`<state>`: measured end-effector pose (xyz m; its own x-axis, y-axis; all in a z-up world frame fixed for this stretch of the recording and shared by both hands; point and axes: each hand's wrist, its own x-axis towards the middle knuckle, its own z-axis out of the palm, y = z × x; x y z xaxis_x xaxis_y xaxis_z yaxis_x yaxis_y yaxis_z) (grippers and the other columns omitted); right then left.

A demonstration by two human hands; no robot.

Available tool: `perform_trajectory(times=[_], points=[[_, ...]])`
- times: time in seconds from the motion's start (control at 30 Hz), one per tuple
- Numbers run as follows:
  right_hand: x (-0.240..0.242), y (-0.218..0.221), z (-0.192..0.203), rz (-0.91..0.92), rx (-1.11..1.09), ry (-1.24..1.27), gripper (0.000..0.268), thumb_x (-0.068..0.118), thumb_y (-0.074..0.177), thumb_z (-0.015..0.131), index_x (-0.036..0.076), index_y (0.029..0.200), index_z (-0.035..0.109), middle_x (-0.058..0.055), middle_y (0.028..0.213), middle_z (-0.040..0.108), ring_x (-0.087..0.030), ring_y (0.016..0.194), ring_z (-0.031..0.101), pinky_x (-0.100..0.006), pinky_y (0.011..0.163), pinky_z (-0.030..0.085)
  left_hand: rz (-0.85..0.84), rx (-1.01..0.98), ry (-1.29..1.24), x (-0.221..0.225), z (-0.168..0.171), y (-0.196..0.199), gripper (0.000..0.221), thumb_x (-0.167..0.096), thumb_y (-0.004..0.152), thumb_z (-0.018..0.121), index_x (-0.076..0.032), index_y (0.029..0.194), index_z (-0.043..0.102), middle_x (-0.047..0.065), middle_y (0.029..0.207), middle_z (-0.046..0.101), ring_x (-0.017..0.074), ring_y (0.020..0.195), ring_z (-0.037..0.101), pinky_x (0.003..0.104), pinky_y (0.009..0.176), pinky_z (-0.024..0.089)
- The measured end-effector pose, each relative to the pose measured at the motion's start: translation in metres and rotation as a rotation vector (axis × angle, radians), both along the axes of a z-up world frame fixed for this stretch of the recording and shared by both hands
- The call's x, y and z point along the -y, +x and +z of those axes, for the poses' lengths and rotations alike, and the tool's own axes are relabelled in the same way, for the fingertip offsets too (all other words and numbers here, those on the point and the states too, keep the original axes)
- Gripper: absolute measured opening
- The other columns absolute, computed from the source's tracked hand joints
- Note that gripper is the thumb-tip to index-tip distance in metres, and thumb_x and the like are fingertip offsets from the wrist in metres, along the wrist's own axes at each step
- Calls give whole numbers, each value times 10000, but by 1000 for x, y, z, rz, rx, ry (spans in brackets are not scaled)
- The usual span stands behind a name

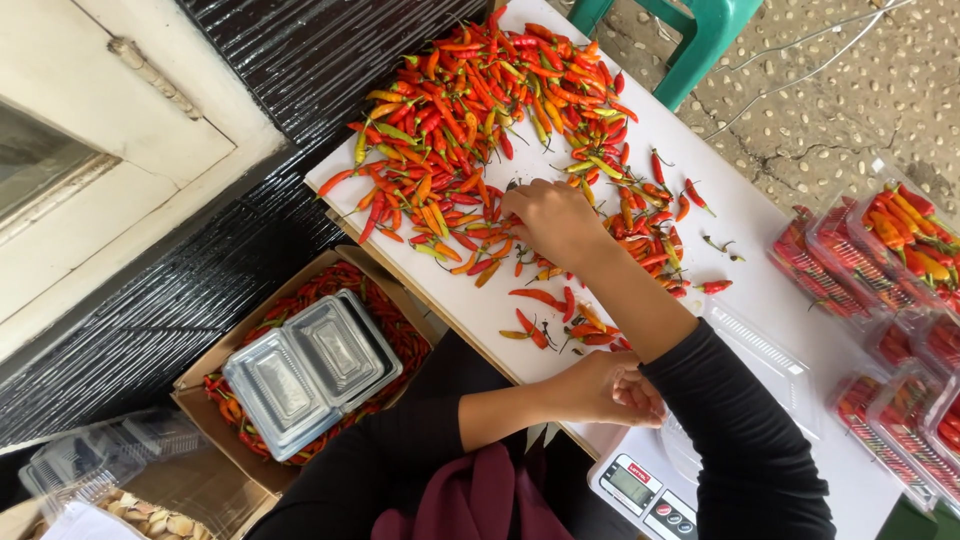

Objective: The person sorts red and green chili peppers from a pile on a table and places them into plastic containers on a digital scale before closing the containers.

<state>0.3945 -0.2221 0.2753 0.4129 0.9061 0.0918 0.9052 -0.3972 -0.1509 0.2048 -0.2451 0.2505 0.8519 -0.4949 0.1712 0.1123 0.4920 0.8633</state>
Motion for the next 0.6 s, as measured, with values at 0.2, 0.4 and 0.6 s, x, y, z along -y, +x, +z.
perform_trajectory(times=[0.2,0.4,0.6], points=[[-4,6,-20,33,145,-55,253,92,773,840,115,994,718,-95,915,741,-244,903,716,-369,788,586,8,15,5,5,-11,1,264,-31,886,767,34,1065,584,156,986,702,159,861,684,289,794,596],[-7,-9,39,-22,-5,27,198,37,806,790,86,996,764,-111,884,741,-268,866,712,-361,759,591,0,18,17,2,-4,1,225,-23,894,758,38,1025,585,170,989,705,171,844,687,290,786,593],[-18,-27,43,133,-176,108,241,-45,776,767,32,1005,767,-170,920,725,-334,899,703,-429,754,602,-7,2,29,1,-5,1,226,-36,882,768,33,1021,603,168,1009,707,168,854,687,303,793,602]])
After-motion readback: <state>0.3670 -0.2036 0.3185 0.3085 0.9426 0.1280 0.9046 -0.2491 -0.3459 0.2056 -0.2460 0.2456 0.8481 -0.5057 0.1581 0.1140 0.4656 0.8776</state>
